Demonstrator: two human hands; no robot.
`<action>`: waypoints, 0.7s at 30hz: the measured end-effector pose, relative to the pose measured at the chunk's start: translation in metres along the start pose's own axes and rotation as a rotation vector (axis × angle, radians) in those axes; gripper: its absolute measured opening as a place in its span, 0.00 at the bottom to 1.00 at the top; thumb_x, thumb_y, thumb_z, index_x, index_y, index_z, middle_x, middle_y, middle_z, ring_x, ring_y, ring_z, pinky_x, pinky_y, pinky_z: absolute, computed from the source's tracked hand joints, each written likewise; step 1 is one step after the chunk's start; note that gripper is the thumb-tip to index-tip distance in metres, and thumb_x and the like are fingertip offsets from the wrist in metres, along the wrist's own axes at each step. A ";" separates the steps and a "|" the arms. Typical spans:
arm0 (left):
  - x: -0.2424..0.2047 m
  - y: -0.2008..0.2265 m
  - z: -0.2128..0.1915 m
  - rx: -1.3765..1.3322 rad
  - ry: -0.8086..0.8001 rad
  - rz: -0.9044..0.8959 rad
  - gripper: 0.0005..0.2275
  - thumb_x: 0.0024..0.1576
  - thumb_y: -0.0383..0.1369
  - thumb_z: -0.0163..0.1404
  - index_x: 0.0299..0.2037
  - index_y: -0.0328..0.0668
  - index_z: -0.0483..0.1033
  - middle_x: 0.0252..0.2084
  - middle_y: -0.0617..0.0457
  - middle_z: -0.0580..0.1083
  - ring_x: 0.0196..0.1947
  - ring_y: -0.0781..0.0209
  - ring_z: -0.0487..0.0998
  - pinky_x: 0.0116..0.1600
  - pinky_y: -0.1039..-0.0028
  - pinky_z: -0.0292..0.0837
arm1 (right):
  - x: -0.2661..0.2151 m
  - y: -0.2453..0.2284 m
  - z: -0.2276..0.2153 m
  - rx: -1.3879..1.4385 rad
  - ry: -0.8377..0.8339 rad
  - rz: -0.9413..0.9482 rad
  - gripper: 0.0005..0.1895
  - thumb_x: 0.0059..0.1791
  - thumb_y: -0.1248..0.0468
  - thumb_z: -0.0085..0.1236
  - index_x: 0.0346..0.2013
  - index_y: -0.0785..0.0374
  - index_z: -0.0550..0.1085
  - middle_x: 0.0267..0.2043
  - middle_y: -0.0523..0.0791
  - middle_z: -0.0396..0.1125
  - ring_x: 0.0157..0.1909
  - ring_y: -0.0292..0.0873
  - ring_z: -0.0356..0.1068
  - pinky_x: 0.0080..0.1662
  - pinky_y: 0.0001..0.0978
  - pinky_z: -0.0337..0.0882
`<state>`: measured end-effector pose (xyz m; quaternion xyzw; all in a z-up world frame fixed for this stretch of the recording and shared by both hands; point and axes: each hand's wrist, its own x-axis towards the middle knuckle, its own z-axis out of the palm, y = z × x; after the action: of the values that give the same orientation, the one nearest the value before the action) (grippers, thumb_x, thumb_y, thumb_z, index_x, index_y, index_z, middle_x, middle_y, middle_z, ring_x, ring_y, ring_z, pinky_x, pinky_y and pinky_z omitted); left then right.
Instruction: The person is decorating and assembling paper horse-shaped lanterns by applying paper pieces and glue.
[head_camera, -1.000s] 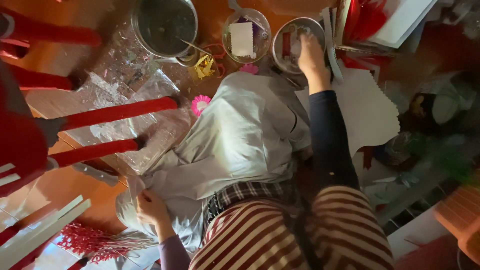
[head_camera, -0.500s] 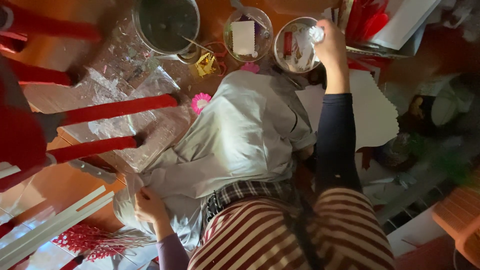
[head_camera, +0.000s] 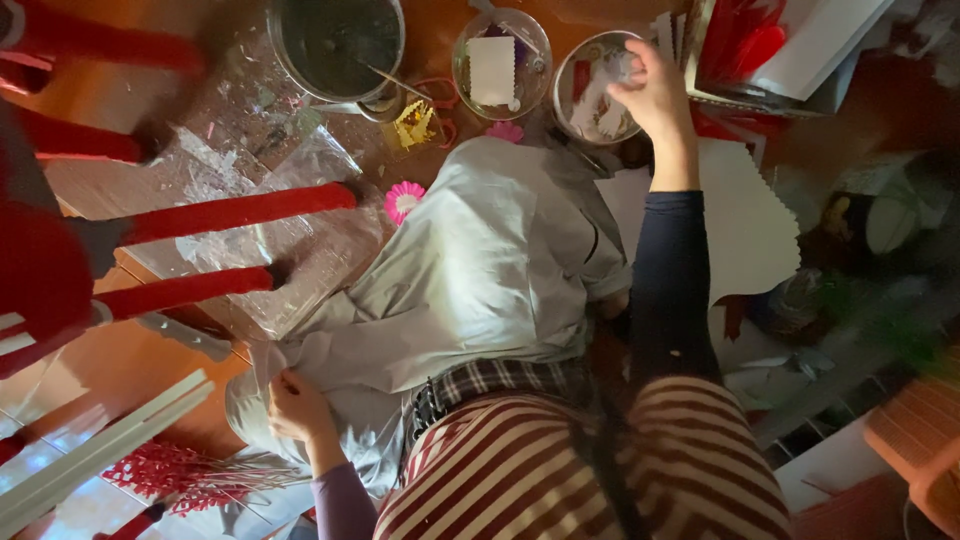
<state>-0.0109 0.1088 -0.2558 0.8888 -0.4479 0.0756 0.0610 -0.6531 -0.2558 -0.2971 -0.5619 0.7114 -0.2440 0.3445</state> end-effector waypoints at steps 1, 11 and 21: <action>0.000 0.003 -0.003 0.000 0.000 0.000 0.12 0.69 0.39 0.52 0.35 0.43 0.80 0.30 0.49 0.80 0.26 0.50 0.80 0.30 0.62 0.74 | 0.002 0.011 0.003 0.000 0.000 0.000 0.32 0.48 0.67 0.68 0.66 0.62 0.67 0.58 0.52 0.67 0.50 0.43 0.74 0.49 0.37 0.76; 0.001 0.011 -0.010 -0.032 0.000 -0.009 0.11 0.68 0.39 0.52 0.38 0.44 0.81 0.30 0.47 0.79 0.26 0.47 0.80 0.29 0.60 0.72 | 0.019 0.071 0.046 -0.454 0.050 0.060 0.07 0.56 0.70 0.58 0.48 0.66 0.78 0.49 0.55 0.75 0.49 0.51 0.77 0.54 0.42 0.76; -0.001 0.004 -0.003 0.003 0.026 -0.001 0.11 0.68 0.39 0.52 0.37 0.44 0.81 0.31 0.48 0.80 0.25 0.49 0.80 0.28 0.61 0.73 | 0.023 0.056 0.061 -0.527 0.162 0.004 0.21 0.44 0.79 0.56 0.52 0.72 0.74 0.48 0.63 0.70 0.49 0.64 0.71 0.50 0.51 0.72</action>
<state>-0.0151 0.1073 -0.2529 0.8881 -0.4465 0.0877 0.0653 -0.6447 -0.2620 -0.3821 -0.6092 0.7767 -0.0943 0.1290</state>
